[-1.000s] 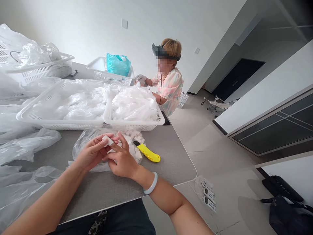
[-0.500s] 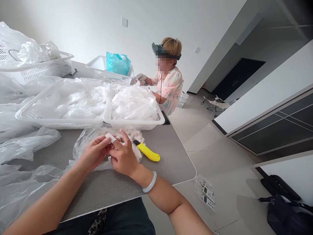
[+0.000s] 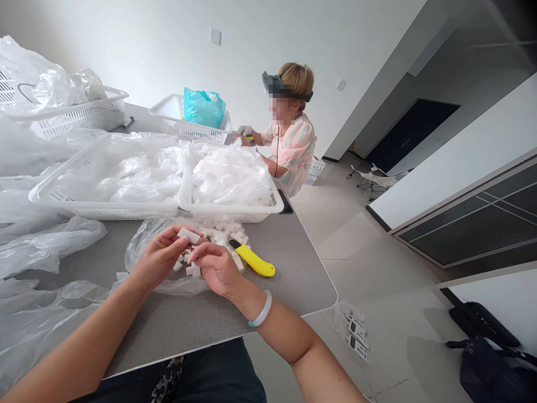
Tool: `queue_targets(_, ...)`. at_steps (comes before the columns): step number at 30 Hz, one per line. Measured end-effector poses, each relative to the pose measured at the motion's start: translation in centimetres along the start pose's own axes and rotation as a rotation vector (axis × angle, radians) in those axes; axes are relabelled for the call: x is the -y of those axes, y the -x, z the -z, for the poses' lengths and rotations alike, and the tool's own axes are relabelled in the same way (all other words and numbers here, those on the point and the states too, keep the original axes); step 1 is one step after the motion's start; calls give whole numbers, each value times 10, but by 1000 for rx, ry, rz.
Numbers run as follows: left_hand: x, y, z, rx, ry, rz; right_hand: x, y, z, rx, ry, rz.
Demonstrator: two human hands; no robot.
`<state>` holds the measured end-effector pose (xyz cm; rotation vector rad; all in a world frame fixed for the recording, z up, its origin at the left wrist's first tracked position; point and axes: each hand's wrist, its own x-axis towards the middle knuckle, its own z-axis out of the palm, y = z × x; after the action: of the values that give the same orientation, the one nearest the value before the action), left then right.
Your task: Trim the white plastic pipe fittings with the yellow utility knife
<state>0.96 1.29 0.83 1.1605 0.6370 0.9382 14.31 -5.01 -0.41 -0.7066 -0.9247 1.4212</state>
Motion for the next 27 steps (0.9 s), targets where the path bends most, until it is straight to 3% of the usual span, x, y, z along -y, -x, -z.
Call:
queue_targets(2, 0, -1, -1, -11, -21, -16, -3, -2, 3, -20, -73, -38)
queue_targets(4, 0, -1, 0, -27, -26, 9, -5, -2, 4, -6, 9, 15)
queue_targets(6, 0, -1, 2, -64, -32, 35, -5, -1, 3, 30, 295, 118)
queue_targets(10, -5, 1, 3, -139, -21, 70, -5, 3, 0, 77, 1115, 286)
queue_targets(14, -9, 3, -1, -129, -66, 84, -9, 4, 3, 121, 1513, 374)
queue_targets(17, -7, 1, -2, -162, -124, 98, -12, 5, 6, 123, 1633, 411)
queue_targets(22, -9, -4, 9, -339, -11, 150, -16, 7, 7, 145, 1686, 528)
queue_targets(27, -15, -5, 10, -265, 148, 271, -10, 4, 11, -5, 1576, 492)
